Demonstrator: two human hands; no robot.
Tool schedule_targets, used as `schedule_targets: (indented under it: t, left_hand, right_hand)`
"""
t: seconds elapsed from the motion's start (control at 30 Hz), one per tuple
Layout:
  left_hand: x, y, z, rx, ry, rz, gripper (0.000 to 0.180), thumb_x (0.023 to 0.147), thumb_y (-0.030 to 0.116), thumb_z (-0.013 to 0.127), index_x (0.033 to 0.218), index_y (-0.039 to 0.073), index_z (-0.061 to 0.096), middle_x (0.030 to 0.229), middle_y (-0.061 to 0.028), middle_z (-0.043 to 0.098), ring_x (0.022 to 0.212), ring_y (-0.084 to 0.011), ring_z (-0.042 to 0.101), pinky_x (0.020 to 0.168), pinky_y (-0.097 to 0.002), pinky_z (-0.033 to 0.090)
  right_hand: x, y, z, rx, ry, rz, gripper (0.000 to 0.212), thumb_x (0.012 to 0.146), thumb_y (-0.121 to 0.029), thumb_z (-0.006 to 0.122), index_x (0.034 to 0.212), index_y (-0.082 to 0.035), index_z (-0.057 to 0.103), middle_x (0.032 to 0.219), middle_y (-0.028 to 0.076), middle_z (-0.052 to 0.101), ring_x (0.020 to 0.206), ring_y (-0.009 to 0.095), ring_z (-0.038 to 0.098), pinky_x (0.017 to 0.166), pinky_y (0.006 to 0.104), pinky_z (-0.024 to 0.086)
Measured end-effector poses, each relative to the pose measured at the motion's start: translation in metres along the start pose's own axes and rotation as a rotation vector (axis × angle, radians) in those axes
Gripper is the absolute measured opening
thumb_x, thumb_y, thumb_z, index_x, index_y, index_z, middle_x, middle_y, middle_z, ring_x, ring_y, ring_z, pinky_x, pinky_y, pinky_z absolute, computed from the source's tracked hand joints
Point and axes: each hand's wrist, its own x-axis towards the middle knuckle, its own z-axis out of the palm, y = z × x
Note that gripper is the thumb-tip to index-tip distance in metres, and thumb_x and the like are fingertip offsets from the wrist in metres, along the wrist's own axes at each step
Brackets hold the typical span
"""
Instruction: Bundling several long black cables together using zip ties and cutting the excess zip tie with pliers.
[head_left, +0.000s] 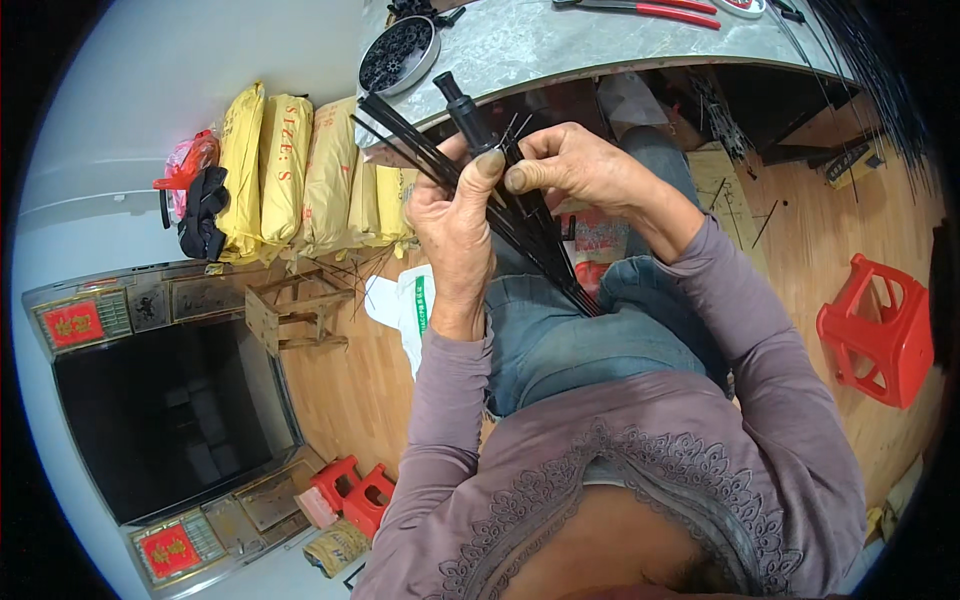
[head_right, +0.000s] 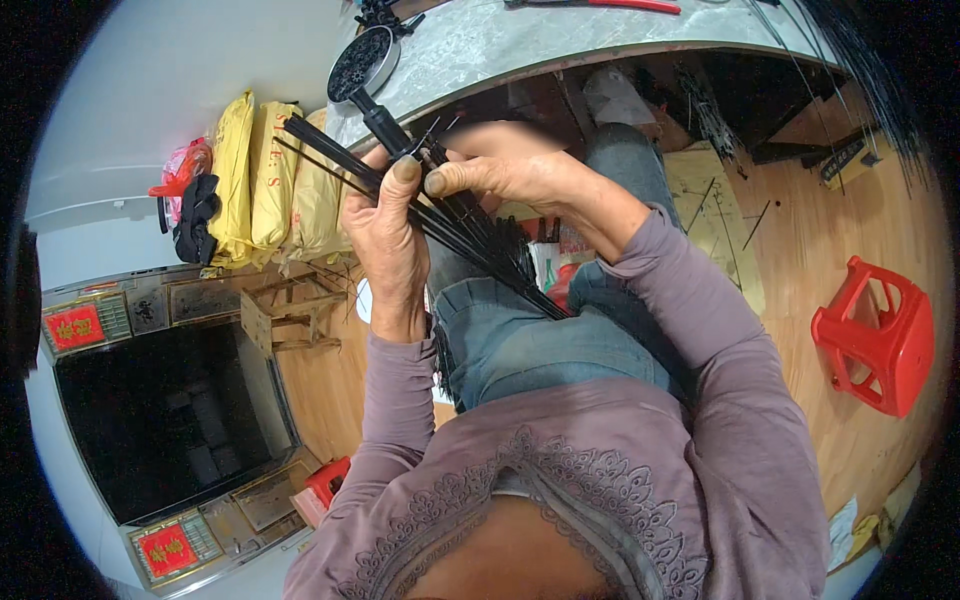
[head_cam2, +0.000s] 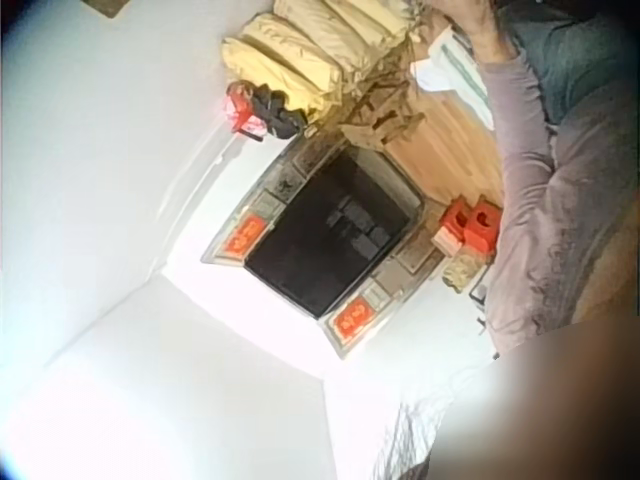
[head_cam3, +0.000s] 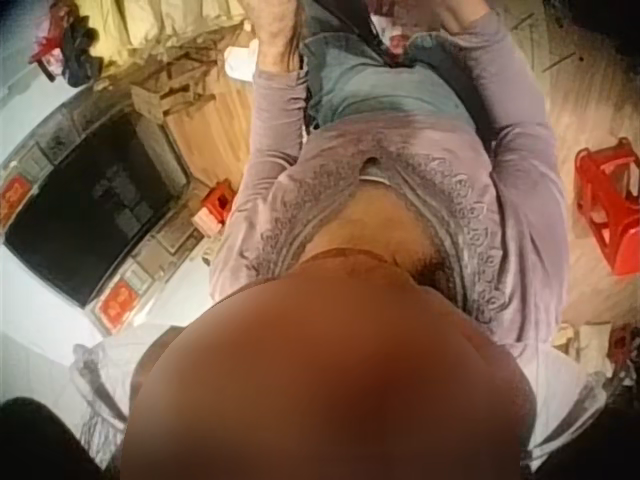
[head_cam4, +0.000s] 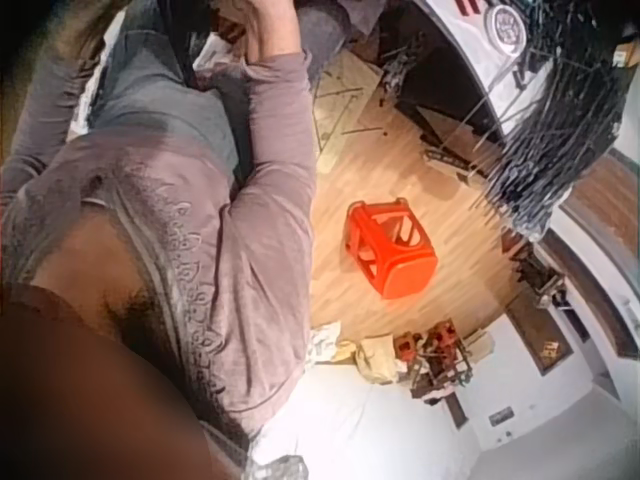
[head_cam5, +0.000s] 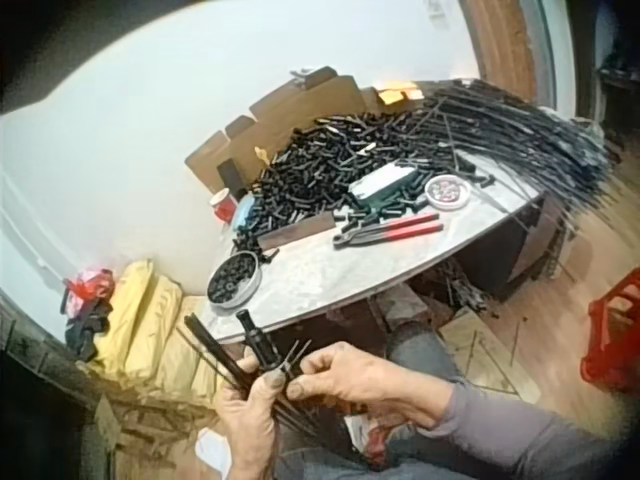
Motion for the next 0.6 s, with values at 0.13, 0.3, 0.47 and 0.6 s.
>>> schedule_targets:
  t: [0.13,0.3,0.47,0.6]
  left_hand:
    - [0.001,-0.009,-0.007,-0.046,0.048,0.008,0.027,0.084,0.010,0.070,0.106,-0.004,0.062,0.093,-0.0052,0.065,0.083,-0.0108,0.060,0.075,-0.0237,0.049]
    - [0.003,-0.013,-0.008,-0.102,0.100,0.045,0.025,0.085,0.011,0.070,0.105,-0.002,0.063,0.092,-0.0040,0.064,0.083,-0.0102,0.058,0.077,-0.0246,0.047]
    - [-0.001,-0.010,-0.010,-0.096,0.091,0.057,0.025,0.085,0.011,0.070,0.106,-0.002,0.063,0.093,-0.0038,0.063,0.082,-0.0099,0.058,0.076,-0.0231,0.047]
    - [-0.001,-0.010,-0.008,-0.065,0.097,0.067,0.026,0.085,0.011,0.071,0.106,-0.003,0.062,0.094,-0.0039,0.063,0.082,-0.0095,0.058,0.075,-0.0226,0.047]
  right_hand:
    - [-0.003,-0.008,0.016,-0.060,0.018,0.019,0.034,0.079,-0.025,0.076,0.063,-0.010,0.050,0.057,-0.007,0.047,0.053,0.003,0.043,0.045,0.0204,0.034]
    - [-0.012,-0.006,0.040,-0.517,0.418,-0.322,0.032,0.079,-0.025,0.075,0.071,0.001,0.056,0.055,0.001,0.048,0.055,0.005,0.043,0.046,0.0262,0.036]
    - [-0.010,0.004,0.046,-0.613,0.487,-0.518,0.031,0.078,-0.023,0.075,0.074,0.002,0.058,0.061,0.008,0.053,0.055,0.011,0.047,0.049,0.0290,0.039]
    - [-0.013,0.003,0.044,-0.690,0.489,-0.542,0.029,0.078,-0.021,0.074,0.075,0.002,0.058,0.066,0.009,0.055,0.055,0.014,0.048,0.050,0.0313,0.039]
